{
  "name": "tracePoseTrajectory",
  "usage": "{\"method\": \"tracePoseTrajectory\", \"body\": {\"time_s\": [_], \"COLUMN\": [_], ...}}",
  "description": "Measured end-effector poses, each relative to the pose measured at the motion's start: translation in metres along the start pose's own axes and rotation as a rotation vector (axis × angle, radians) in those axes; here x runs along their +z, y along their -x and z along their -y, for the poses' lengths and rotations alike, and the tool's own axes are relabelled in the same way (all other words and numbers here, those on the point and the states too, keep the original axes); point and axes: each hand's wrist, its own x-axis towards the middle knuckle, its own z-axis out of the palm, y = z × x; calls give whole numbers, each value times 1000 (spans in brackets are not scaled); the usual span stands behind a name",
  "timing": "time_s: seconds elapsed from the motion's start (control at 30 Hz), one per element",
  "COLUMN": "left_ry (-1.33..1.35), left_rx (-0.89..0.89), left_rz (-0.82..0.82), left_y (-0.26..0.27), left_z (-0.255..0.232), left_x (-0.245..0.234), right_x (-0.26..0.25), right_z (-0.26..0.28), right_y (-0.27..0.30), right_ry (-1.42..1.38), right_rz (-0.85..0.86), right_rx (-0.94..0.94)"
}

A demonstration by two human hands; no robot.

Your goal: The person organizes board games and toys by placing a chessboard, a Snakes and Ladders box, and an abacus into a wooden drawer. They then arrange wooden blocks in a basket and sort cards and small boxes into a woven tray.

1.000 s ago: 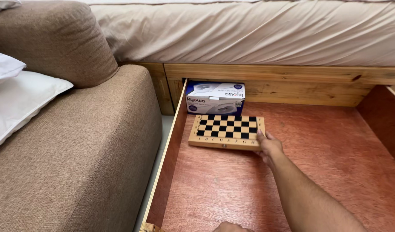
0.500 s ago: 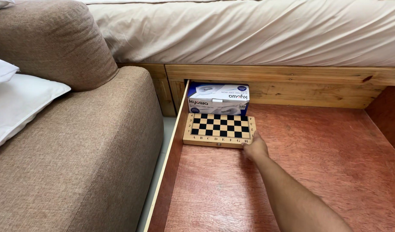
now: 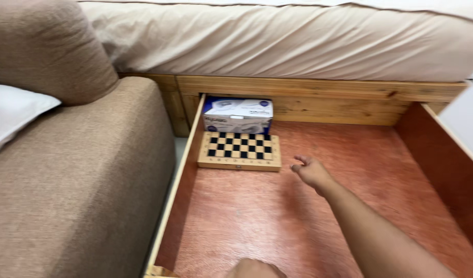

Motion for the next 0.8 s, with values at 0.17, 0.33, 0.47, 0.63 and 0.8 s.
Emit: {"method": "tracePoseTrajectory", "body": {"time_s": [0.17, 0.33, 0.47, 0.63, 0.8], "left_ry": [-18, -104, -158, -186, 485], "left_rx": [36, -69, -136, 592, 247], "left_rz": [-303, -341, -409, -978, -122], "left_y": [42, 58, 58, 64, 32], "left_z": [-20, -45, -45, -86, -175], "left_x": [-17, -25, -6, 47, 164], "right_x": [-77, -155, -211, -275, -291], "right_z": [-1, -68, -134, -236, -301], "right_y": [79, 177, 263, 339, 357], "right_ry": [-521, -510, -236, 250, 153], "right_rz": [145, 255, 331, 48, 165], "right_rx": [-103, -242, -199, 71, 357]}}
